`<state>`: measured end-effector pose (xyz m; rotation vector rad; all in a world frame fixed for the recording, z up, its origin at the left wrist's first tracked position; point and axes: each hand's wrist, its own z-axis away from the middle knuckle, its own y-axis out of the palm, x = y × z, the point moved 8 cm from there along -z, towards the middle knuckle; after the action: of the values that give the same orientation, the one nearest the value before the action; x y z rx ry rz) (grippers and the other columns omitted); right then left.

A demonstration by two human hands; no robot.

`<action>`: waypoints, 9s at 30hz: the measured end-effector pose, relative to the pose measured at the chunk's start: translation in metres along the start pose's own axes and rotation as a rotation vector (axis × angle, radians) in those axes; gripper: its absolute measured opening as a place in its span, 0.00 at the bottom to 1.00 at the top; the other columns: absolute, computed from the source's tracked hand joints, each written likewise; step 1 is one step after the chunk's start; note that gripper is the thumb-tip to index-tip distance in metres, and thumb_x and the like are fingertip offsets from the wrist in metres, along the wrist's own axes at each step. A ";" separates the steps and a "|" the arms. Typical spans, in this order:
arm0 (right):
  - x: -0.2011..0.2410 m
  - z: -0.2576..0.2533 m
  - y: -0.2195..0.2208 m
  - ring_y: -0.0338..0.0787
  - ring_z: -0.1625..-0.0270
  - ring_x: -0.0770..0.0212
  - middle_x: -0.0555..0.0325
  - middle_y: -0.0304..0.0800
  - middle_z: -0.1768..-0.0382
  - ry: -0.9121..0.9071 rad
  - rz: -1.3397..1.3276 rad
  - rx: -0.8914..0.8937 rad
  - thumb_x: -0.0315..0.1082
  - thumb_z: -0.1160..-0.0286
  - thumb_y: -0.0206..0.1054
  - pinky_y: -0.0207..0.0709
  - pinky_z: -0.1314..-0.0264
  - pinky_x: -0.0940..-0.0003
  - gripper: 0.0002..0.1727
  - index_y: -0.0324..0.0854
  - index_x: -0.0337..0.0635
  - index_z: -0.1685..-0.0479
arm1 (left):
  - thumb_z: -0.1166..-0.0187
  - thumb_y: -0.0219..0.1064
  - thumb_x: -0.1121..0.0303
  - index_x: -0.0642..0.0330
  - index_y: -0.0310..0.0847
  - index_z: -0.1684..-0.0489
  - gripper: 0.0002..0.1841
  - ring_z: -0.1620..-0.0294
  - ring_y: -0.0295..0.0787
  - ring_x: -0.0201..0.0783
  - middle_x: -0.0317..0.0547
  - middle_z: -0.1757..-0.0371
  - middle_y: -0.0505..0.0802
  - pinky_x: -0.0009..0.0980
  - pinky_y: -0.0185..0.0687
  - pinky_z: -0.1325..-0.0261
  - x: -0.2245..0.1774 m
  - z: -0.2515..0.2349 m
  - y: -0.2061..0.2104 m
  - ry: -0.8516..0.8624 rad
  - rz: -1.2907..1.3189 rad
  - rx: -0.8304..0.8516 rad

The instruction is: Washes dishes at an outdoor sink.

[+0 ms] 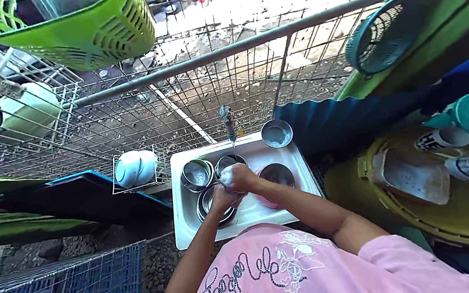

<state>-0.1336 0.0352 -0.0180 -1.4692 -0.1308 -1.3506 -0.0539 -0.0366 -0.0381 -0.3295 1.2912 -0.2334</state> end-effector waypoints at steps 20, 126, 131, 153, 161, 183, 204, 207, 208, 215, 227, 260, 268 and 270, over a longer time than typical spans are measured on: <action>0.019 0.001 0.050 0.81 0.21 0.40 0.37 0.88 0.31 -0.237 0.140 -0.401 0.32 0.20 0.61 0.66 0.14 0.41 0.20 0.86 0.30 0.36 | 0.05 0.38 0.66 0.64 0.72 0.41 0.17 0.61 0.83 0.30 0.42 0.61 0.85 0.31 0.82 0.55 0.056 -0.026 0.005 -0.354 0.968 -0.282; -0.432 0.405 -0.196 0.72 0.20 0.26 0.19 0.74 0.26 1.085 -0.100 -0.751 0.36 0.21 0.72 0.60 0.16 0.32 0.31 0.72 0.23 0.24 | 0.09 0.56 0.64 0.70 0.66 0.16 0.26 0.17 0.72 0.58 0.70 0.21 0.78 0.48 0.61 0.13 0.081 -0.148 0.072 -0.202 -0.170 -0.031; -0.460 0.390 -0.177 0.71 0.18 0.26 0.19 0.73 0.25 1.168 -0.124 -0.575 0.28 0.23 0.72 0.59 0.17 0.31 0.29 0.73 0.25 0.23 | 0.18 0.69 0.63 0.73 0.86 0.43 0.19 0.39 0.90 0.54 0.65 0.45 0.92 0.50 0.78 0.27 0.089 -0.059 0.027 -0.226 -0.491 0.141; -0.464 0.405 -0.188 0.69 0.15 0.31 0.21 0.71 0.21 1.278 0.017 -0.710 0.33 0.19 0.67 0.60 0.13 0.38 0.32 0.67 0.21 0.21 | 0.16 0.54 0.77 0.60 0.82 0.27 0.21 0.30 0.85 0.60 0.63 0.35 0.91 0.58 0.72 0.23 0.100 0.008 0.011 -0.185 -0.841 0.497; -0.391 0.437 -0.217 0.87 0.53 0.63 0.56 0.80 0.50 0.271 -1.138 -1.685 0.34 0.07 0.42 0.85 0.48 0.63 0.16 0.61 0.43 0.28 | 0.15 0.64 0.67 0.66 0.84 0.32 0.18 0.29 0.83 0.66 0.67 0.37 0.90 0.65 0.67 0.23 0.146 0.018 0.026 -0.250 -0.899 0.795; -0.118 -0.080 -0.004 0.82 0.68 0.59 0.52 0.81 0.67 0.441 -1.356 -0.484 0.56 0.04 0.34 0.80 0.63 0.62 0.31 0.75 0.39 0.47 | 0.03 0.42 0.60 0.77 0.71 0.27 0.26 0.35 0.79 0.48 0.67 0.33 0.82 0.44 0.74 0.29 0.066 -0.034 -0.039 -0.390 0.609 -0.511; -0.058 -0.004 -0.016 0.87 0.52 0.68 0.52 0.90 0.56 0.114 -0.586 -0.309 0.29 0.15 0.57 0.79 0.41 0.69 0.14 0.84 0.26 0.49 | 0.22 0.66 0.63 0.74 0.83 0.70 0.17 0.71 0.80 0.27 0.41 0.75 0.85 0.30 0.79 0.58 0.007 -0.023 0.007 0.007 0.241 -0.156; -0.078 -0.010 -0.017 0.83 0.68 0.71 0.60 0.84 0.70 0.241 -0.704 -0.231 0.33 0.14 0.61 0.80 0.58 0.71 0.12 0.82 0.31 0.59 | 0.46 0.82 0.72 0.69 0.87 0.68 0.13 0.70 0.87 0.23 0.37 0.73 0.91 0.24 0.85 0.57 0.006 -0.017 0.007 0.012 0.257 -0.093; -0.065 -0.010 -0.019 0.85 0.63 0.64 0.54 0.87 0.68 0.184 -0.483 -0.198 0.35 0.18 0.64 0.80 0.52 0.63 0.14 0.85 0.30 0.62 | 0.46 0.82 0.73 0.71 0.87 0.62 0.16 0.65 0.89 0.27 0.42 0.67 0.92 0.28 0.86 0.52 0.008 -0.021 0.009 -0.020 0.228 -0.038; -0.074 -0.008 -0.023 0.84 0.62 0.71 0.58 0.85 0.64 0.180 -0.828 -0.253 0.31 0.13 0.57 0.82 0.51 0.71 0.11 0.81 0.31 0.54 | 0.41 0.77 0.74 0.64 0.87 0.72 0.06 0.71 0.87 0.21 0.33 0.74 0.91 0.24 0.85 0.59 -0.003 -0.018 -0.003 0.009 0.351 -0.144; -0.047 0.021 0.018 0.74 0.16 0.39 0.29 0.78 0.24 -0.117 -0.136 -0.481 0.33 0.17 0.58 0.61 0.10 0.47 0.25 0.78 0.22 0.29 | 0.04 0.35 0.48 0.59 0.62 0.18 0.29 0.36 0.83 0.44 0.54 0.32 0.84 0.48 0.82 0.35 0.047 -0.038 0.005 -0.400 1.196 -0.457; -0.084 -0.027 0.018 0.78 0.24 0.28 0.25 0.83 0.33 0.001 0.418 0.098 0.26 0.17 0.58 0.69 0.21 0.34 0.18 0.81 0.22 0.37 | 0.07 0.41 0.67 0.75 0.54 0.12 0.28 0.09 0.58 0.48 0.67 0.10 0.62 0.41 0.52 0.09 0.073 -0.079 0.017 -0.077 0.468 -0.238; -0.085 -0.008 0.038 0.83 0.29 0.32 0.29 0.87 0.38 -0.077 0.282 0.110 0.28 0.21 0.64 0.71 0.22 0.36 0.15 0.86 0.24 0.44 | 0.08 0.40 0.70 0.78 0.55 0.13 0.27 0.09 0.56 0.50 0.71 0.11 0.62 0.38 0.47 0.08 0.069 -0.067 0.018 -0.048 0.414 -0.245; -0.085 -0.019 0.022 0.79 0.24 0.32 0.30 0.83 0.32 -0.074 0.392 0.020 0.26 0.18 0.58 0.70 0.20 0.41 0.16 0.85 0.25 0.42 | 0.06 0.39 0.69 0.77 0.53 0.12 0.27 0.09 0.56 0.51 0.70 0.10 0.61 0.41 0.48 0.08 0.067 -0.064 0.029 -0.087 0.431 -0.233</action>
<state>-0.1606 0.0590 -0.1002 -1.4395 0.0930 -0.9761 -0.0979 -0.0405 -0.1243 -0.2471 1.2728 0.2956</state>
